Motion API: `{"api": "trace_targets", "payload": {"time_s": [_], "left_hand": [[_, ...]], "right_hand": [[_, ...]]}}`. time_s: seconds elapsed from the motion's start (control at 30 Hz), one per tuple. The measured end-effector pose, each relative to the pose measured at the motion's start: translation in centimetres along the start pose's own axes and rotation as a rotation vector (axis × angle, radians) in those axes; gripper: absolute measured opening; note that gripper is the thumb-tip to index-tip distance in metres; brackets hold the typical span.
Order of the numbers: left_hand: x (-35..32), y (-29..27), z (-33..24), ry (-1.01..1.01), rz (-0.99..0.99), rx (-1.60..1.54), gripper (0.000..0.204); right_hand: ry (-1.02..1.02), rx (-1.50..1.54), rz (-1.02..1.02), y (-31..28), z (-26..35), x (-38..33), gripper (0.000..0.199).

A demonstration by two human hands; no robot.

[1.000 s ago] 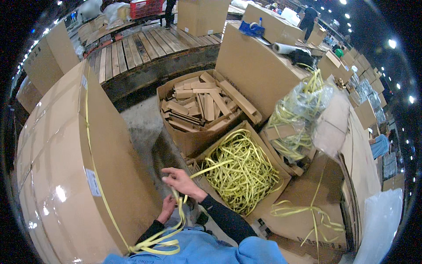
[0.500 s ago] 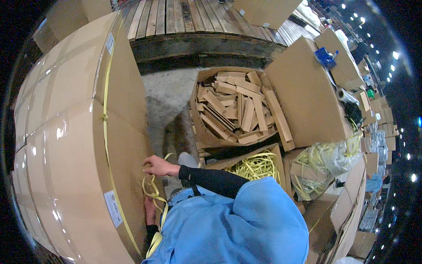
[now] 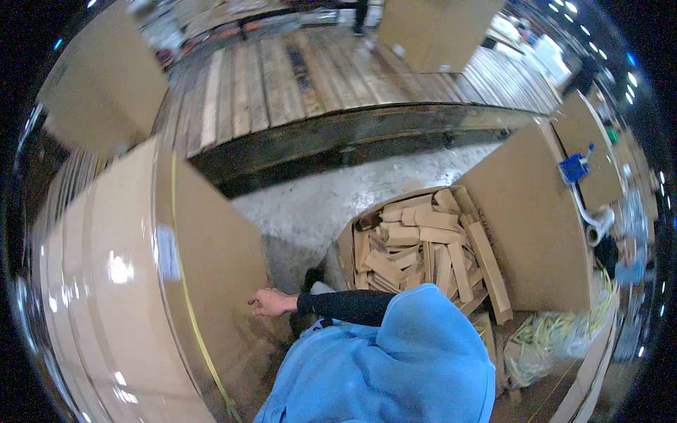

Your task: The person wraps yellow strapping bands around a large cardboard box, ties knots, and secures the package. They then write on a label and attach it to the box.

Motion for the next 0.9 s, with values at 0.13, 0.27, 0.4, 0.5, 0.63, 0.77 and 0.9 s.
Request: {"api": "trace_targets", "payload": {"time_s": [0.13, 0.27, 0.4, 0.5, 0.63, 0.77, 0.9], "left_hand": [[9.8, -0.9, -10.8, 0.015, 0.052, 0.06, 0.04], [20.0, 0.9, -22.4, 0.042, 0.134, 0.149, 0.039], [29.7, 5.0, -33.2, 0.062, 0.251, 0.28, 0.039], [36.9, 8.1, -41.2, 0.093, 0.331, 0.388, 0.039], [46.1, 12.8, -56.0, 0.203, 0.417, 0.52, 0.039], [53.9, 19.9, -72.4, 0.342, 0.433, 0.622, 0.038], [59.2, 30.8, -86.9, 0.487, 0.442, 0.684, 0.038]], "right_hand": [[0.065, 0.027, -0.255, -15.3, -1.9, 1.3, 0.049], [-0.003, 0.041, -0.588, -28.2, -5.2, 0.2, 0.048], [0.079, 0.149, -0.825, -37.7, -10.7, -1.9, 0.047], [0.151, 0.391, -1.04, -42.3, -15.2, -4.2, 0.044], [0.29, 0.589, -1.274, -46.8, -18.7, -9.1, 0.042], [0.31, 0.701, -1.481, -50.3, -19.9, -15.5, 0.043], [0.33, 0.587, -1.774, -53.9, -19.3, -25.7, 0.042]]}}
Point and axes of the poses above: each hand's wrist, its own x-axis towards the middle knuckle, its own y-axis out of the palm, z = x × y, the point moved 1 cm from there along x, towards the middle knuckle, and after that the axes turned 4 degrees about z, right-handed, at the moved point
